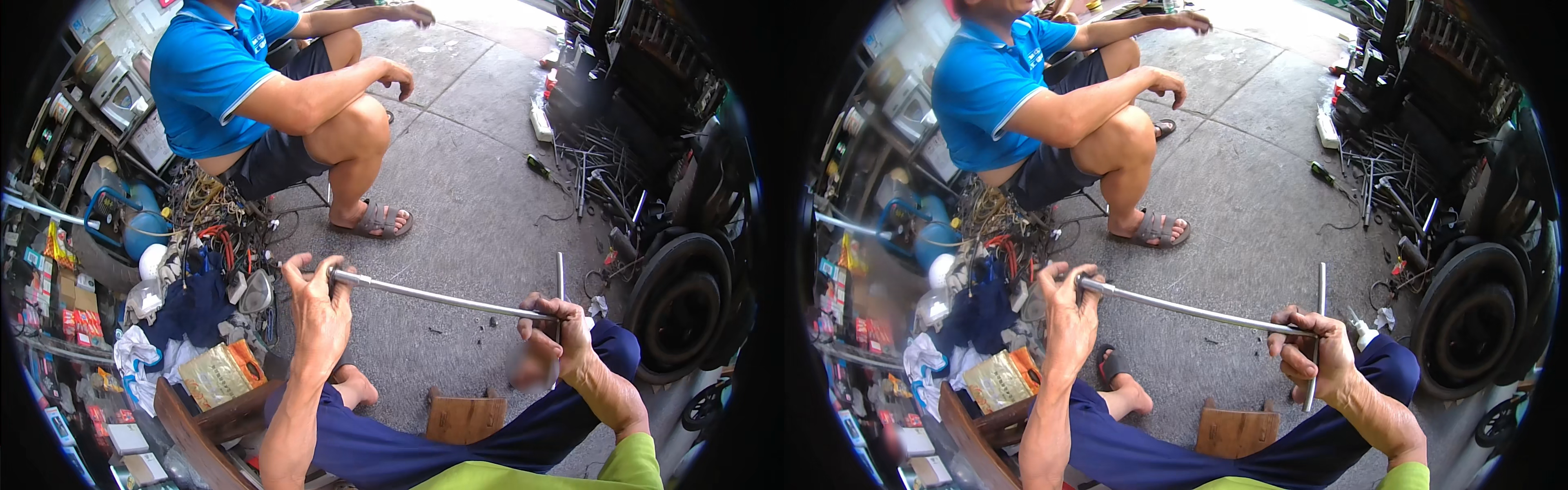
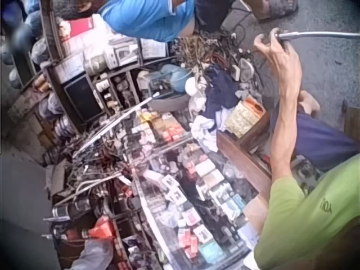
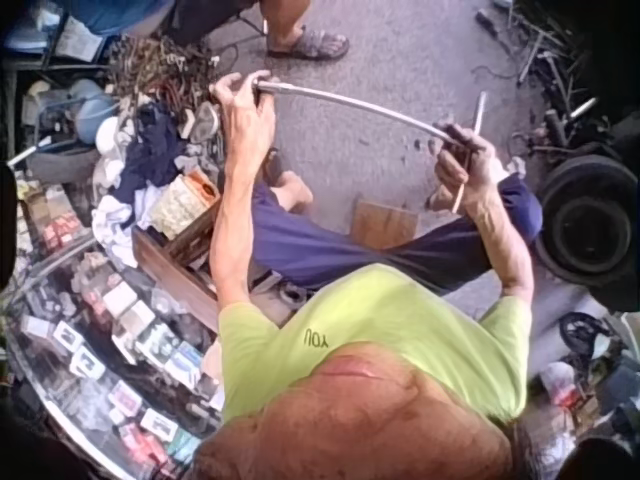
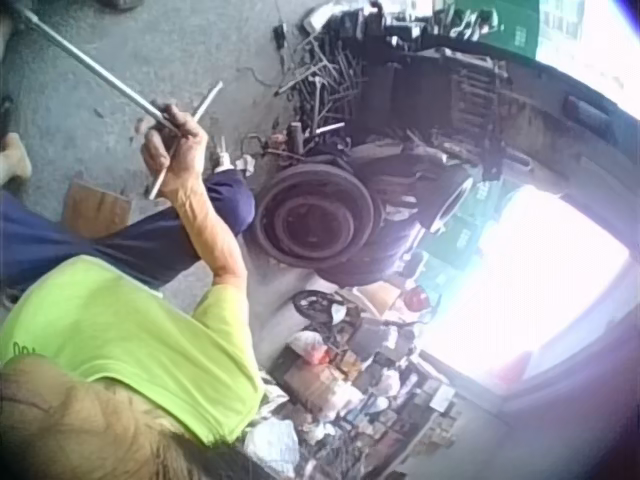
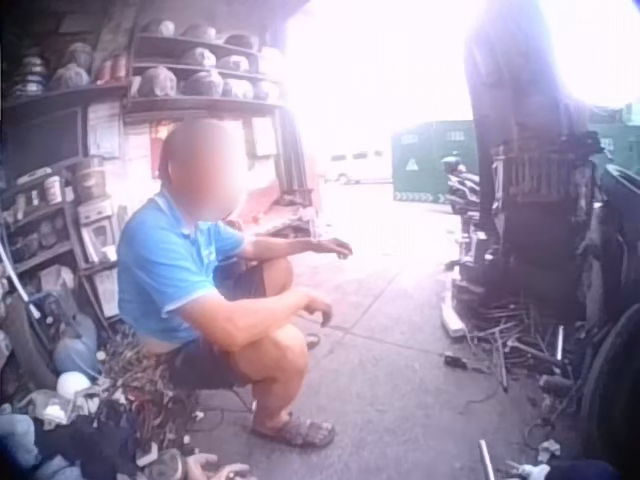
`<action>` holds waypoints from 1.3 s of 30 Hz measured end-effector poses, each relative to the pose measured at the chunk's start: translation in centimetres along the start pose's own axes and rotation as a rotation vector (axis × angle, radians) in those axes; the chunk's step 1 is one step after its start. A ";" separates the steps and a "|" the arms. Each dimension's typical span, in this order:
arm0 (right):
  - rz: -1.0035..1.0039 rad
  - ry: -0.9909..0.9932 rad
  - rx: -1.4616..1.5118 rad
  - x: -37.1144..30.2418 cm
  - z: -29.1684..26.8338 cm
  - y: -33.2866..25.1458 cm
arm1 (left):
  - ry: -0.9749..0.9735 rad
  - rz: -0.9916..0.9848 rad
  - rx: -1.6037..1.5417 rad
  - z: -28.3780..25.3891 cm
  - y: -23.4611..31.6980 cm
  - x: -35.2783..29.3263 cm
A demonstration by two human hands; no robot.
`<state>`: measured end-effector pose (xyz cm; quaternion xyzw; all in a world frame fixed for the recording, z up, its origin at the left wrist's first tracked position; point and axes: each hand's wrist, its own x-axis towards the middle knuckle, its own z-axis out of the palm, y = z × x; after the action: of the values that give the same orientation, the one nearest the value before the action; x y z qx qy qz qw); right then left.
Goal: The person sits on the floor and repeatedly assembles and disassembles a metal rod and a circular mechanical component using a T-handle tool. The person manipulates the parts with both hands, inserting the rod into the component and turning the handle.
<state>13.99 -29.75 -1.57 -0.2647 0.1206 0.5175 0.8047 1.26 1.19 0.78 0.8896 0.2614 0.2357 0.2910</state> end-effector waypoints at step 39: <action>-0.040 0.084 -0.160 -1.0 1.0 -0.4 | 0.026 0.032 0.009 2.4 1.2 1.2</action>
<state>13.83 -30.06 -0.16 -0.3521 0.1068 0.4977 0.7855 3.93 0.11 0.12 0.8918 0.2518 0.2509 0.2799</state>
